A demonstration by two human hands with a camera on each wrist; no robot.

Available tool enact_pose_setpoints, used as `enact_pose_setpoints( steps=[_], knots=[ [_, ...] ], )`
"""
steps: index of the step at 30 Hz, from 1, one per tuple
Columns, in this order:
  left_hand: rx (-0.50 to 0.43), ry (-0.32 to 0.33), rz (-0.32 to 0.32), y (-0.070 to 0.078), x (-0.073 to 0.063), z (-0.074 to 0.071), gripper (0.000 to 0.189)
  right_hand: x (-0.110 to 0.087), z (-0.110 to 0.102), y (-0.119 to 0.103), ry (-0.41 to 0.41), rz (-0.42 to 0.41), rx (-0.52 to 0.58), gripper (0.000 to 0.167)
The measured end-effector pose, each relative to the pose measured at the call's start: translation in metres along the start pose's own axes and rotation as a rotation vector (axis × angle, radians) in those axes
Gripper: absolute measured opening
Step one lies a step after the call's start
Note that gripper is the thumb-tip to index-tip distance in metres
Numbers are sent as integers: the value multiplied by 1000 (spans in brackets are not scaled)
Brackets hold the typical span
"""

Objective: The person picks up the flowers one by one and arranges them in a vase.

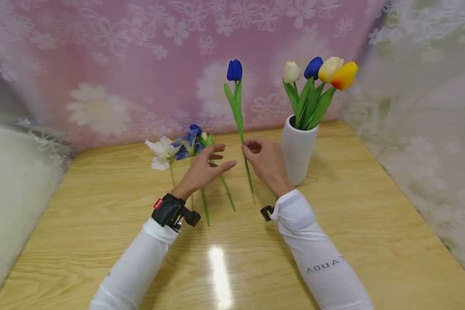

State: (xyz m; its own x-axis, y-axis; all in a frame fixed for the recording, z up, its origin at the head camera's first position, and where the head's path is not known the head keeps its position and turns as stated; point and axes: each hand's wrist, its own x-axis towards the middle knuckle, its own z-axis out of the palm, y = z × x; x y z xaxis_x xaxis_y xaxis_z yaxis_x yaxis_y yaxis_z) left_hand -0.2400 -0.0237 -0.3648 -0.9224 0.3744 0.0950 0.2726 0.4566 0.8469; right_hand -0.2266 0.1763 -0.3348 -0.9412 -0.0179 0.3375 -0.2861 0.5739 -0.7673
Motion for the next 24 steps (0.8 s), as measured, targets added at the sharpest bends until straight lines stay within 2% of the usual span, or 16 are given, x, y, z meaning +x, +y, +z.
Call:
enact_pose_setpoints(
  steps=[5, 9, 12, 17, 24],
  knots=[
    [6, -19, 49, 13, 7, 2, 78, 0, -17, -3, 115, -60, 90, 24],
    [-16, -17, 82, 24, 14, 5, 75, 4, -35, -11, 259, -149, 67, 22],
    [-19, -2, 114, 32, 21, 7, 73, 9, -49, -20, 347, -177, 54, 22],
    [15, 9, 145, 47, 32, 8, 74, 19, -74, -31, 430, -155, 78, 24],
    [57, -18, 212, 67, 47, 10, 74, 28, -105, -32, 581, -92, 142, 22]
  ],
)
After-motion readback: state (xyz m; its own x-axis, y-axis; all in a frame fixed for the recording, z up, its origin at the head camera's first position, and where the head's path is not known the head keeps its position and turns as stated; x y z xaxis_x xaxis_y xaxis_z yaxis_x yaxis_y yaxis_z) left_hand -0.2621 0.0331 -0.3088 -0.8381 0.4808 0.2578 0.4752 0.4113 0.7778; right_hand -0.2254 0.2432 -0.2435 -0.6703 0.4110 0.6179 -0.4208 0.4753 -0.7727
